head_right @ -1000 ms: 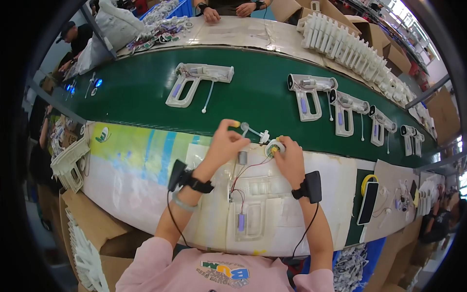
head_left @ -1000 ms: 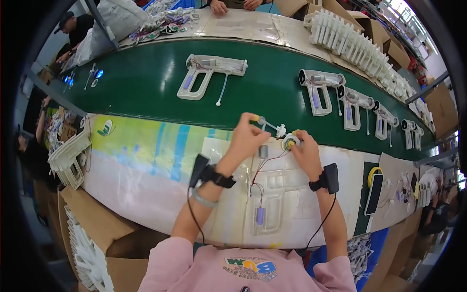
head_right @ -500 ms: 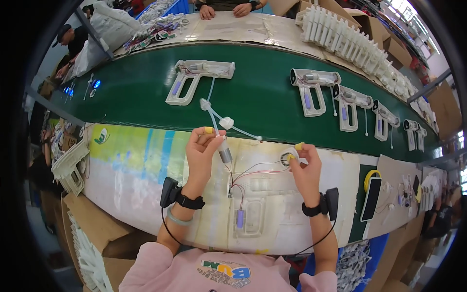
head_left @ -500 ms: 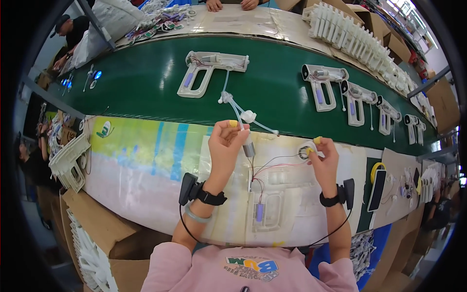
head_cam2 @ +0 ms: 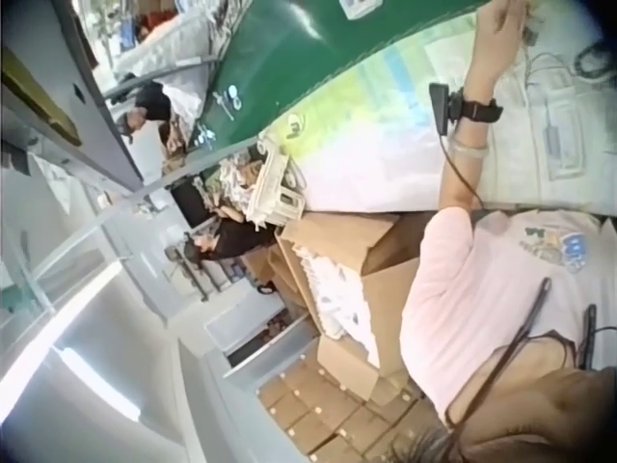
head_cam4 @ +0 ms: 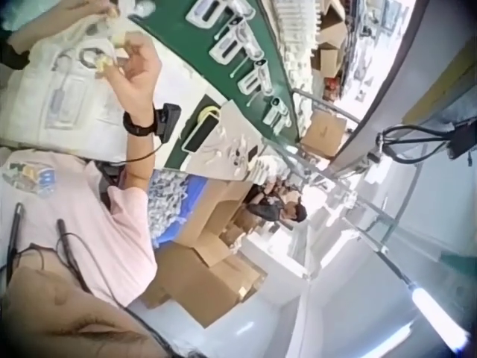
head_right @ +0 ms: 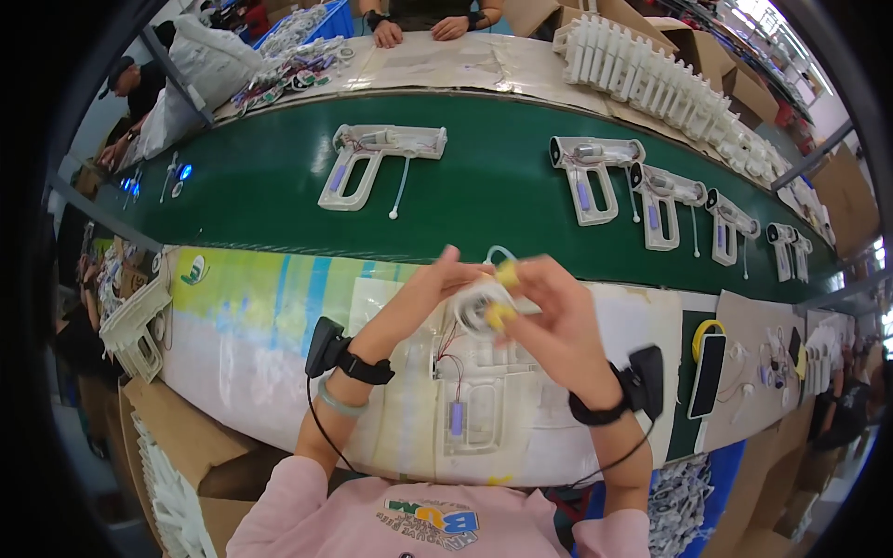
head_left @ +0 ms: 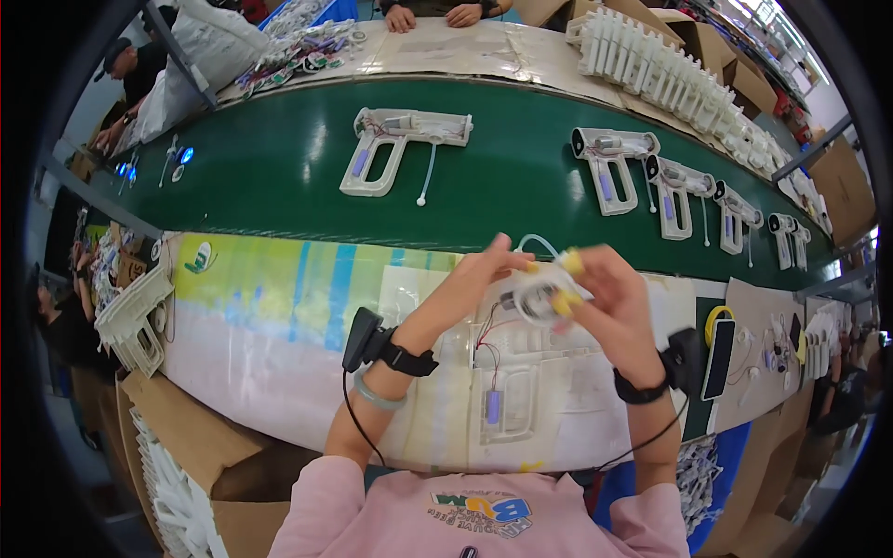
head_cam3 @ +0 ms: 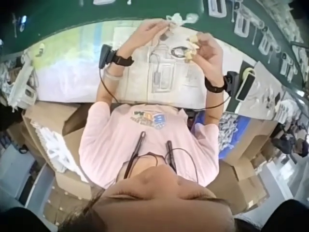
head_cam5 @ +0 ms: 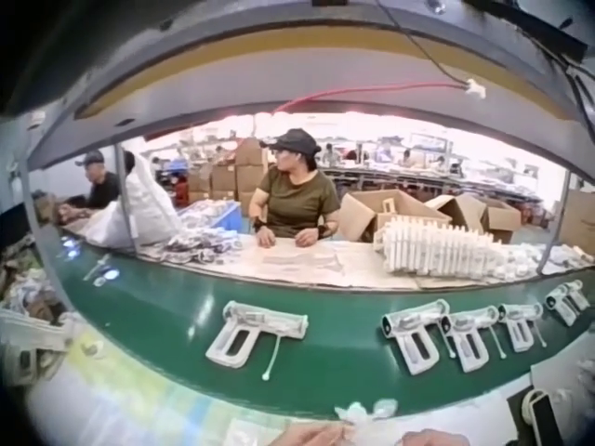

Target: Assembling small electronic components by connecting wires and fitting them into plastic housings on an industrial assembly line.

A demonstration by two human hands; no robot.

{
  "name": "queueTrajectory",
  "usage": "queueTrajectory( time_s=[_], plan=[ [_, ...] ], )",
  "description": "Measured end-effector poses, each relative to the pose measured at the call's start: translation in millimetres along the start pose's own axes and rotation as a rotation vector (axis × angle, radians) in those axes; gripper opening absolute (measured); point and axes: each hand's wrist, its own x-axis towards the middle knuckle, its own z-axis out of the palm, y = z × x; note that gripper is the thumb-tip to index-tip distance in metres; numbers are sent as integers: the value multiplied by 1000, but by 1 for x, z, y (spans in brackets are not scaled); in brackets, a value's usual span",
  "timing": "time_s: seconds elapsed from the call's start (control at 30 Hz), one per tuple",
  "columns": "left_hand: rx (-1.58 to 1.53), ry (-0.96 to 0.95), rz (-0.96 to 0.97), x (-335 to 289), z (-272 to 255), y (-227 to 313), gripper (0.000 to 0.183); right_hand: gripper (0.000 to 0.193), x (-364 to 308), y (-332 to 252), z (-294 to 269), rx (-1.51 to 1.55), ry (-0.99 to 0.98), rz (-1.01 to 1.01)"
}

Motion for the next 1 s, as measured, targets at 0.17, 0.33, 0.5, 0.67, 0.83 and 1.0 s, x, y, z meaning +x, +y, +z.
queueTrajectory(
  time_s=[0.17,0.33,0.5,0.67,0.83,1.0],
  plan=[
    [-568,41,-234,-23,-14,15,43,39,51,46,-9,218,-199,110],
    [-585,337,-251,-54,-28,-32,18,54,28,80,-27,-442,-214,-15],
    [-640,875,-158,-54,-3,-29,13,49,16,85,-39,-610,-127,-50],
    [305,813,133,-86,14,-39,24,43,6,94,-43,-1137,-315,-50],
    [426,278,51,-101,25,-24,12,38,6,88,-37,-1389,-335,-192],
    [471,269,95,-101,25,-23,12,35,1,89,-44,-1416,-329,-202]
  ],
)
